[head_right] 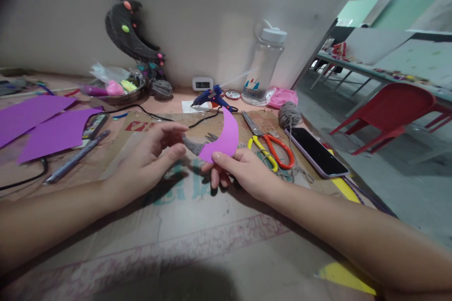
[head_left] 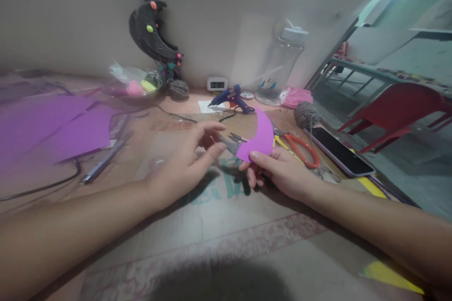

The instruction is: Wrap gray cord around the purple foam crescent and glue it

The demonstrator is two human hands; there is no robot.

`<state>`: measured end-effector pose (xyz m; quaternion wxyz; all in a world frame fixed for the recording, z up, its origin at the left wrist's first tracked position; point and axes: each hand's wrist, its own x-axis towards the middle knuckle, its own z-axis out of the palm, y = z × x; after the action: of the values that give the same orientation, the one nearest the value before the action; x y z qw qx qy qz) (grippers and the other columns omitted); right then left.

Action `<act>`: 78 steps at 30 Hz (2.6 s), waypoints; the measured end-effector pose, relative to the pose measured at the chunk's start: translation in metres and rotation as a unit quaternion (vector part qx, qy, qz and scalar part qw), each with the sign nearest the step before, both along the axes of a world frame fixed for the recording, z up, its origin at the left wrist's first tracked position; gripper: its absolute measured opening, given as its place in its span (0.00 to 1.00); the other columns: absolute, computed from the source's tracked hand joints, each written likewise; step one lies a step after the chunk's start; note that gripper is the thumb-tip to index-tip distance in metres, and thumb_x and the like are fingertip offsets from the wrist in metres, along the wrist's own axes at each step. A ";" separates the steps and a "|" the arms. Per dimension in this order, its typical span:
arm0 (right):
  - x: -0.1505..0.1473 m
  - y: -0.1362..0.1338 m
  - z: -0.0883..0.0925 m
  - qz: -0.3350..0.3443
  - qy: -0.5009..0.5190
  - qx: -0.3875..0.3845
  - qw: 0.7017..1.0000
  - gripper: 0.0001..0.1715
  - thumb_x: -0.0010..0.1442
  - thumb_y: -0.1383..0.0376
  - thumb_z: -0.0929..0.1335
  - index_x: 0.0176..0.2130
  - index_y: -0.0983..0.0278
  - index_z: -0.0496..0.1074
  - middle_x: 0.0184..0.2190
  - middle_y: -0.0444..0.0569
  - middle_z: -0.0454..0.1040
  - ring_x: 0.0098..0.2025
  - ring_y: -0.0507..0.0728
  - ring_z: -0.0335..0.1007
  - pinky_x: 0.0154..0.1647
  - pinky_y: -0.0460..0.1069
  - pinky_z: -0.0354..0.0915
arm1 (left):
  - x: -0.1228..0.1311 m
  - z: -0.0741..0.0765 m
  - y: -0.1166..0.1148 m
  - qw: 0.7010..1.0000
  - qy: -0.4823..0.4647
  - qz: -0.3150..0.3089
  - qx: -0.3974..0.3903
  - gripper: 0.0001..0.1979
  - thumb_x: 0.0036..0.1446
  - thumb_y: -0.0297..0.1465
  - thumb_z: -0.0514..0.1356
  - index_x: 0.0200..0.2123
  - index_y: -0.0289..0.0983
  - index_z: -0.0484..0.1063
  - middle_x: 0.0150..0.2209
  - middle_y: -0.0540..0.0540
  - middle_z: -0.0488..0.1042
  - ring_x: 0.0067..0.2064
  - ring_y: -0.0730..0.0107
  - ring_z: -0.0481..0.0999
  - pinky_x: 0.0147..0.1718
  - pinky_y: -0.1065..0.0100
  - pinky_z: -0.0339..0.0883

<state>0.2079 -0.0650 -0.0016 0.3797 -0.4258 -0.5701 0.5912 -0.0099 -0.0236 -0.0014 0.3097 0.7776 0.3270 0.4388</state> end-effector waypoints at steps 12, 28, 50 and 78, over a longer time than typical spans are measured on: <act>-0.001 -0.001 0.001 0.002 0.002 0.004 1.000 0.20 0.64 0.54 0.66 0.34 0.67 0.77 0.20 0.45 0.75 0.20 0.47 0.64 0.22 0.43 0.57 | 0.002 0.012 0.001 0.995 0.018 0.037 -0.094 0.12 0.62 0.35 0.55 0.41 0.41 0.77 0.35 0.48 0.79 0.36 0.66 0.76 0.38 0.66 0.69; -0.003 -0.005 0.004 -0.006 -0.068 0.028 0.997 0.24 0.62 0.50 0.65 0.33 0.68 0.76 0.21 0.47 0.74 0.21 0.48 0.61 0.24 0.45 0.58 | 0.002 0.001 -0.003 0.992 0.092 -0.036 0.083 0.16 0.57 0.35 0.63 0.47 0.41 0.66 0.42 0.48 0.72 0.43 0.69 0.72 0.42 0.66 0.70; -0.001 -0.001 0.004 -0.034 -0.091 0.048 0.994 0.25 0.62 0.49 0.64 0.35 0.67 0.76 0.20 0.46 0.74 0.21 0.48 0.62 0.23 0.44 0.58 | 0.000 -0.004 0.002 0.997 0.054 -0.048 -0.016 0.23 0.62 0.36 0.57 0.59 0.41 0.59 0.45 0.44 0.72 0.45 0.64 0.73 0.44 0.62 0.68; 0.001 0.006 0.002 -0.011 -0.097 0.082 0.992 0.10 0.53 0.60 0.73 0.31 0.65 0.76 0.30 0.46 0.76 0.29 0.49 0.70 0.32 0.45 0.65 | 0.000 0.005 0.001 0.978 0.162 -0.124 -0.046 0.17 0.66 0.39 0.47 0.28 0.38 0.64 0.27 0.51 0.64 0.30 0.70 0.65 0.29 0.68 0.60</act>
<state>0.2092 -0.0593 0.0002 0.3627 -0.4544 -0.6462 0.4944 -0.0098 -0.0224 0.0036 0.3403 0.8578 0.2939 0.2492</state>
